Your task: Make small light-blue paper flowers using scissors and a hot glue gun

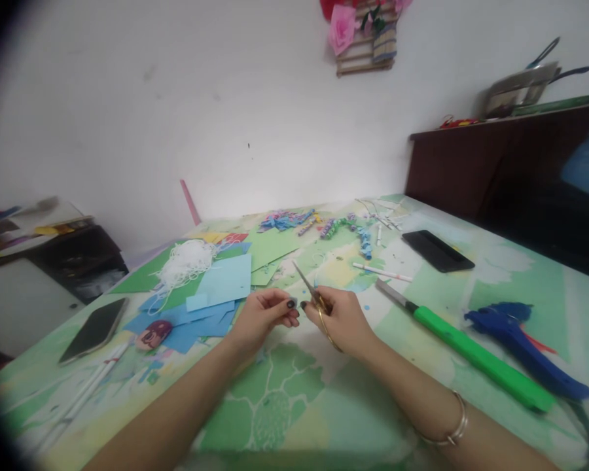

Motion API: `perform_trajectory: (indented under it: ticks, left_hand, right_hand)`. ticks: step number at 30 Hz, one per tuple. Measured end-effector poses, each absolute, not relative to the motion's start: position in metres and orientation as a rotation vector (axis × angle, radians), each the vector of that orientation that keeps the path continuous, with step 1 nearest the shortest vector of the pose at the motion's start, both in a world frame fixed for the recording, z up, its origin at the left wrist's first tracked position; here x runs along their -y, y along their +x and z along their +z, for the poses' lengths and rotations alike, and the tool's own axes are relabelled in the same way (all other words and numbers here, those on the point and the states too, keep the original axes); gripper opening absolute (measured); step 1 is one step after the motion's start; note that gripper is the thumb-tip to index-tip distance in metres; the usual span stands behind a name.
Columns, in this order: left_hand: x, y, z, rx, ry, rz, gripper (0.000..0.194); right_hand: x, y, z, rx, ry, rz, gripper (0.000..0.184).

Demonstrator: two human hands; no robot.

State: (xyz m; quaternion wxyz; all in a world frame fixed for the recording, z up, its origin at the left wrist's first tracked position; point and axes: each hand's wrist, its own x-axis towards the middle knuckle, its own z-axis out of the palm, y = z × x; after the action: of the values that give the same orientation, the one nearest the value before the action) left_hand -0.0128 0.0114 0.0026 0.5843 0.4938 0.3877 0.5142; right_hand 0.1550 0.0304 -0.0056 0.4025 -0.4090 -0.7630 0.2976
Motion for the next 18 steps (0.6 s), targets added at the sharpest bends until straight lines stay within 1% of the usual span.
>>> perform_trajectory:
  ticks: [3, 6, 11, 18]
  left_hand:
    - [-0.013, -0.014, 0.004, -0.889, 1.06, 1.27, 0.022]
    - [-0.013, -0.014, 0.004, -0.846, 1.028, 1.311, 0.019]
    - [-0.013, -0.012, 0.002, -0.8, 1.066, 1.351, 0.015]
    - [-0.012, -0.009, 0.0, -0.809, 1.117, 1.354, 0.016]
  right_hand:
    - [-0.029, 0.154, -0.005, 1.954, -1.098, 0.701, 0.025]
    - [-0.024, 0.151, -0.003, 2.063, -1.119, 0.56, 0.029]
    - [-0.018, 0.146, -0.004, 2.167, -1.197, 0.404, 0.024]
    - [-0.018, 0.146, -0.009, 2.211, -1.23, 0.354, 0.025]
